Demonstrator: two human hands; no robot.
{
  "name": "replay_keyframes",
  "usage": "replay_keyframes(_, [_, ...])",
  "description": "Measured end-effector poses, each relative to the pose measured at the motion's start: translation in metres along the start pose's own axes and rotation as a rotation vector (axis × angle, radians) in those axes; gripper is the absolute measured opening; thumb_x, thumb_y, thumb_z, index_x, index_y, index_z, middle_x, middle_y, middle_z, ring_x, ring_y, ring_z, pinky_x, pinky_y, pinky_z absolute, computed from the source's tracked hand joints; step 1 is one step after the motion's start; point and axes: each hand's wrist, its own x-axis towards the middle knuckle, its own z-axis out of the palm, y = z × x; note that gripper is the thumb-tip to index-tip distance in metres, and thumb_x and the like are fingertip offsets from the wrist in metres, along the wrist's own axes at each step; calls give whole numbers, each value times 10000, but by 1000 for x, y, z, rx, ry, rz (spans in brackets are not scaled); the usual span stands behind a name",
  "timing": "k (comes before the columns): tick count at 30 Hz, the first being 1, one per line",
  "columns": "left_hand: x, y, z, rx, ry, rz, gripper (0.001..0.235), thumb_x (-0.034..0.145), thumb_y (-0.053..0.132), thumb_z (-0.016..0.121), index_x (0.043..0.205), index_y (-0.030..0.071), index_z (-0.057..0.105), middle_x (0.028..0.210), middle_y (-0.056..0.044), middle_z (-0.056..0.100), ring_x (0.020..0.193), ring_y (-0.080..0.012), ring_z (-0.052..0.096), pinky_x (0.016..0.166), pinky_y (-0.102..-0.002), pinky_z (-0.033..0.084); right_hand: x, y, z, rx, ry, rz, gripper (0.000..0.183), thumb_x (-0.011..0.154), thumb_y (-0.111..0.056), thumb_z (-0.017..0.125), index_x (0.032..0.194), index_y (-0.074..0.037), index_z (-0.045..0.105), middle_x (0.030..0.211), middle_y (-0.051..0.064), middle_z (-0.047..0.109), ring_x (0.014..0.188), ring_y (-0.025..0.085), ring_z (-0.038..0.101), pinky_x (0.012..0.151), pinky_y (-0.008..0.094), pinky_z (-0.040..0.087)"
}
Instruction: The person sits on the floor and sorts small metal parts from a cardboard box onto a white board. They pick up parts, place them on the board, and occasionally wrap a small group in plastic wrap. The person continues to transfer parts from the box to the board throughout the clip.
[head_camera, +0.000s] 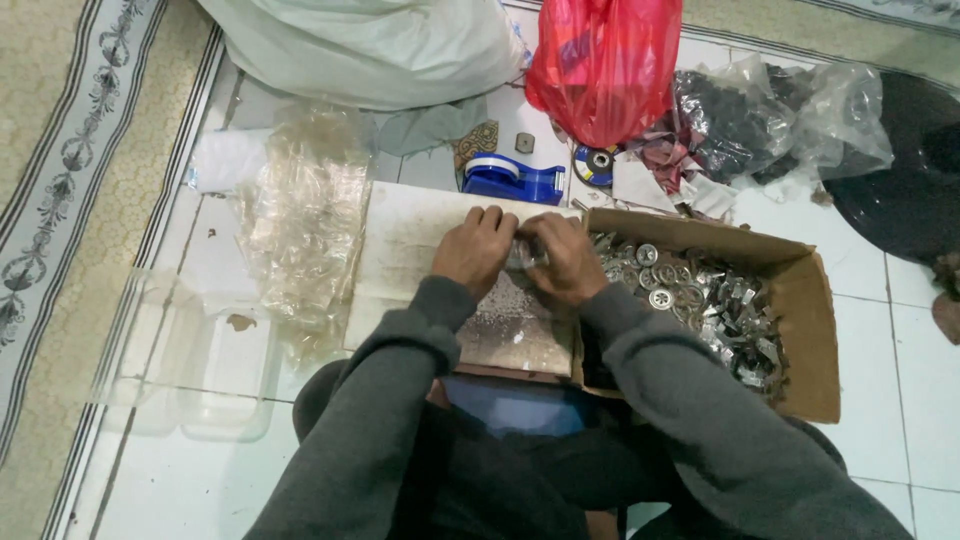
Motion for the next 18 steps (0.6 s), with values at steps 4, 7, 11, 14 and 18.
replay_keyframes(4, [-37, 21, -11, 66, -75, 35, 280, 895, 60, 717, 1150, 77, 600, 1097, -146, 627, 1059, -326, 662, 676, -426, 650, -39, -13, 20, -87, -5, -29, 480, 807, -363, 811, 1200, -126, 673, 1126, 66, 639, 1024, 277, 652, 866, 417, 512])
replay_keyframes(7, [-54, 37, -59, 63, -250, 17, 361, 879, 0, 704, 1221, 36, 593, 1217, -236, 599, 1104, -357, 656, 721, -418, 650, -30, -51, -7, -2, -50, -37, 398, 855, -381, 776, 1120, -97, 689, 1071, 111, 638, 966, 339, 657, 815, 467, 530])
replay_keyframes(11, [-66, 37, -72, -300, -304, -277, 367, 841, 122, 645, 1187, 12, 593, 1185, -215, 539, 1081, -376, 640, 825, -460, 634, -42, -42, -6, 199, -20, 46, 387, 853, -429, 745, 1064, -111, 682, 1014, 103, 638, 958, 342, 658, 824, 465, 521])
replay_keyframes(14, [-61, 45, -71, -484, -128, -430, 497, 842, 169, 594, 1276, -53, 496, 1273, -309, 466, 1227, -481, 523, 1022, -569, 495, -18, -70, -28, 355, 68, 239, 349, 979, -282, 656, 1231, -44, 617, 1175, 192, 591, 1151, 451, 563, 958, 557, 482])
replay_keyframes(18, [-64, 55, -5, -333, -54, -319, 793, 945, 150, 557, 1611, -110, 214, 1632, -413, 227, 1511, -570, 249, 1266, -594, 237, -15, -86, 0, 367, -16, 304, 682, 1102, -349, 415, 1637, 35, 236, 1690, 340, 150, 1537, 558, 57, 1268, 643, 93])
